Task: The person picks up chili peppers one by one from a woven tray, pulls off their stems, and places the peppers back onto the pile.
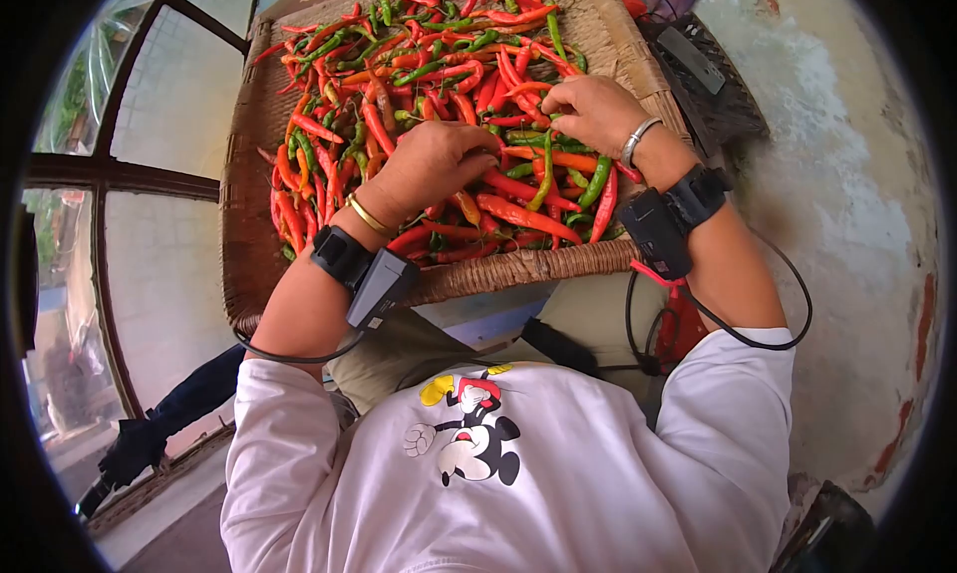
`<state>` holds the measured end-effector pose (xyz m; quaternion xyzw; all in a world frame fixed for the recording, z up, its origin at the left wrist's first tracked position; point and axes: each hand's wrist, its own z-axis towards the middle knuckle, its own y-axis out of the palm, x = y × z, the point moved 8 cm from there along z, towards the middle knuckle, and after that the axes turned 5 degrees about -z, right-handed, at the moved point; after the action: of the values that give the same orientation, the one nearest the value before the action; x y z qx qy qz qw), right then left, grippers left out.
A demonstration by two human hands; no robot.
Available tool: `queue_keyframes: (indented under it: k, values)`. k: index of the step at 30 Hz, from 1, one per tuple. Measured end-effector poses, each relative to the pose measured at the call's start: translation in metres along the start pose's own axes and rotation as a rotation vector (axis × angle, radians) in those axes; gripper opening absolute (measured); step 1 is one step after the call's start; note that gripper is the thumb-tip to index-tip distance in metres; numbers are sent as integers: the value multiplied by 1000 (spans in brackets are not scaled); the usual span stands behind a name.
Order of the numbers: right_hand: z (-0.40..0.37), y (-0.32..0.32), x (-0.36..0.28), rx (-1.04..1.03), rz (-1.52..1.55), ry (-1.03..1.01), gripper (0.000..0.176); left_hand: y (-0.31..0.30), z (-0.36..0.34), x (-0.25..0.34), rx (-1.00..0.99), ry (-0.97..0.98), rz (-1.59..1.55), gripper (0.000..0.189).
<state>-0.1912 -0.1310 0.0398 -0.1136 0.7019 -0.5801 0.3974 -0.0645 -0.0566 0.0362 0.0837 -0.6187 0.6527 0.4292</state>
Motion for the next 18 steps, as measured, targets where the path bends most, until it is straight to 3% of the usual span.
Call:
queue_keyframes:
  k: [3, 7, 13, 15, 18]
  values:
    - [-17, 7, 7, -143, -123, -187, 29, 1, -1, 0, -22, -21, -17, 17]
    - [-22, 15, 11, -179, -111, -125, 36, 5, -1, 1, -26, -35, -29, 17]
    - [-13, -5, -12, -8, -274, -147, 14, 5, 0, 6, 59, -54, -27, 18]
    - [-8, -10, 4, -128, -156, 169, 15, 0, 0, 6, 111, -55, -46, 18]
    - [-2, -10, 17, -114, 37, 175, 20, -5, -2, 5, 152, -32, -59, 17]
